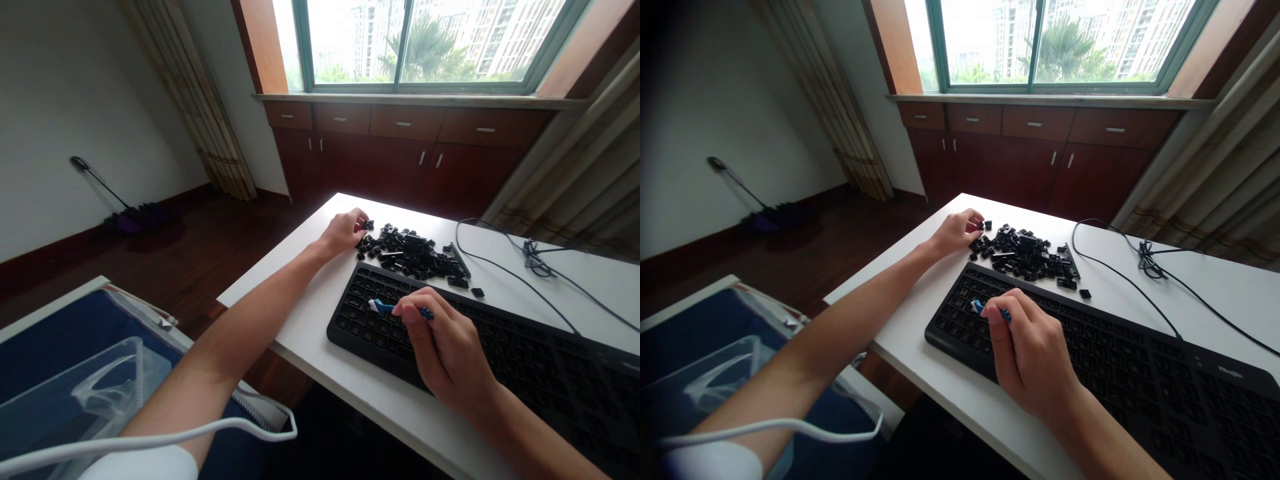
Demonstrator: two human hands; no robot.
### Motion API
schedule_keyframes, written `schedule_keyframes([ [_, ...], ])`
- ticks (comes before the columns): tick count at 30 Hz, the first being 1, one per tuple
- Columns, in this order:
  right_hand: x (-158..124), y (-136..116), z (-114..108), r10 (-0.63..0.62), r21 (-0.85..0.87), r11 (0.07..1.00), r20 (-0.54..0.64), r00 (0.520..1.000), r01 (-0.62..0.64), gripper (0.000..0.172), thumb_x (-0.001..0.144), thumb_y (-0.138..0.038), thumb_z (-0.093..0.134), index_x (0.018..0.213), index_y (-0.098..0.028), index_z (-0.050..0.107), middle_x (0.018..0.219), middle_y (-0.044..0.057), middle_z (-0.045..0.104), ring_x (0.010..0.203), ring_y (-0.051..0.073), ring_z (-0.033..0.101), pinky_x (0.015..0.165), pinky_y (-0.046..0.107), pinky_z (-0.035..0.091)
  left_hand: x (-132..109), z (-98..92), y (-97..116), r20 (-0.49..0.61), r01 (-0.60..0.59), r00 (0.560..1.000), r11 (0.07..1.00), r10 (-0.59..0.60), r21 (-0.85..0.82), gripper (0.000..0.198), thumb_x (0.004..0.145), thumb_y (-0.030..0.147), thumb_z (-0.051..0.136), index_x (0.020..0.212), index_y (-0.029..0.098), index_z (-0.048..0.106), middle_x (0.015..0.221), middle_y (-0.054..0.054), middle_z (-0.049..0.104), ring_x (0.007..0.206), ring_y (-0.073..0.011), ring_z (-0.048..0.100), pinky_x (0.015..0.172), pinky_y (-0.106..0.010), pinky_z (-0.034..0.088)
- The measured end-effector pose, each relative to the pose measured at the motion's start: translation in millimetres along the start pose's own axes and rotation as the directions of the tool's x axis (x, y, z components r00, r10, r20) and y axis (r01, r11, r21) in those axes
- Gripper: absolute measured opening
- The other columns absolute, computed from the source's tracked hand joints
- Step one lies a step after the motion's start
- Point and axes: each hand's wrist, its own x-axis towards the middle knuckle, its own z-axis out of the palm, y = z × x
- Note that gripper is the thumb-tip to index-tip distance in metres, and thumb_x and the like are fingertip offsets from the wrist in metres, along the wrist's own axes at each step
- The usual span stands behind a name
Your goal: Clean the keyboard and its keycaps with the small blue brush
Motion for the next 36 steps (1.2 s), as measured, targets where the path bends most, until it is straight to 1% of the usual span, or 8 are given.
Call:
schedule_keyframes([
  [5, -3, 0, -1, -0.046, 0.022, 0.999, -0.051, 0.998, 0.047, 0.015, 0.096, -0.006, 0.047, 0.101, -0.017, 0.055, 0.088, 0.004, 0.057, 0.069, 0.011, 0.050, 0.062, 0.027, 0.041, 0, 2.2, 1, 0.023, -0.020, 1.000, 0.999, 0.019, 0.037, 0.026, 0.083, 0.014, 0.069, 0.109, 0.017, 0.062, 0.094, -0.007, 0.075, 0.080, -0.0178, 0.073, 0.074, -0.031, 0.061],
  [8, -3, 0, -1, -0.084, 0.040, 0.995, -0.080, 0.993, 0.088, 0.017, 0.095, -0.004, 0.047, 0.101, -0.018, 0.054, 0.087, 0.004, 0.056, 0.071, 0.012, 0.053, 0.062, 0.026, 0.043, 0, 1.2, 3, 0.015, -0.025, 1.000, 0.997, 0.024, 0.074, 0.027, 0.084, 0.015, 0.068, 0.110, 0.017, 0.062, 0.095, -0.007, 0.075, 0.080, -0.0181, 0.072, 0.073, -0.030, 0.061],
  [13, -2, 0, 0, -0.081, 0.052, 0.995, -0.055, 0.995, 0.084, 0.017, 0.095, -0.004, 0.047, 0.100, -0.018, 0.054, 0.086, 0.004, 0.057, 0.069, 0.012, 0.053, 0.060, 0.027, 0.042, 1, -7.5, 6, 0.009, -0.032, 0.999, 0.984, 0.031, 0.178, 0.027, 0.085, 0.015, 0.065, 0.112, 0.017, 0.063, 0.101, -0.009, 0.074, 0.082, -0.0195, 0.072, 0.072, -0.030, 0.059],
  [19, -3, 0, 0, -0.085, 0.059, 0.994, -0.055, 0.995, 0.088, 0.017, 0.094, -0.004, 0.047, 0.100, -0.018, 0.055, 0.086, 0.004, 0.057, 0.071, 0.012, 0.054, 0.061, 0.026, 0.042, 0, -14.7, 6, 0.083, -0.088, 0.994, 0.937, 0.064, 0.338, 0.027, 0.084, 0.016, 0.062, 0.109, 0.020, 0.071, 0.101, -0.008, 0.073, 0.086, -0.0203, 0.069, 0.080, -0.032, 0.056],
  [22, -3, 1, 0, -0.066, 0.057, 0.996, -0.055, 0.996, 0.069, 0.017, 0.095, -0.004, 0.048, 0.101, -0.018, 0.055, 0.088, 0.003, 0.058, 0.068, 0.011, 0.052, 0.060, 0.025, 0.041, 0, -15.4, 7, 0.120, -0.115, 0.990, 0.924, 0.076, 0.364, 0.028, 0.084, 0.018, 0.062, 0.109, 0.022, 0.073, 0.102, -0.008, 0.072, 0.087, -0.0209, 0.068, 0.083, -0.033, 0.055],
  [27, -1, 1, 1, -0.033, 0.043, 0.998, -0.049, 0.998, 0.036, 0.018, 0.095, -0.005, 0.048, 0.104, -0.018, 0.056, 0.090, 0.003, 0.058, 0.070, 0.010, 0.053, 0.063, 0.025, 0.043, 0, -16.1, 9, 0.177, -0.154, 0.980, 0.906, 0.089, 0.394, 0.029, 0.085, 0.019, 0.063, 0.111, 0.024, 0.075, 0.105, -0.008, 0.072, 0.093, -0.0243, 0.068, 0.088, -0.036, 0.053],
  [31, 0, 0, 2, -0.007, 0.025, 1.000, -0.035, 0.999, 0.008, 0.017, 0.096, -0.007, 0.048, 0.104, -0.019, 0.057, 0.091, 0.003, 0.058, 0.070, 0.011, 0.053, 0.063, 0.026, 0.044, -1, -16.0, 10, 0.180, -0.161, 0.979, 0.901, 0.095, 0.403, 0.029, 0.085, 0.019, 0.063, 0.112, 0.022, 0.073, 0.105, -0.009, 0.072, 0.094, -0.0248, 0.068, 0.088, -0.035, 0.053],
  [36, 1, 0, 3, 0.013, 0.000, 1.000, -0.039, 0.999, -0.013, 0.016, 0.097, -0.008, 0.048, 0.104, -0.019, 0.057, 0.091, 0.003, 0.059, 0.071, 0.011, 0.054, 0.065, 0.025, 0.044, -1, -16.0, 12, 0.168, -0.165, 0.980, 0.907, 0.106, 0.388, 0.024, 0.085, 0.020, 0.064, 0.108, 0.021, 0.073, 0.104, -0.009, 0.071, 0.093, -0.0246, 0.068, 0.086, -0.035, 0.054],
])
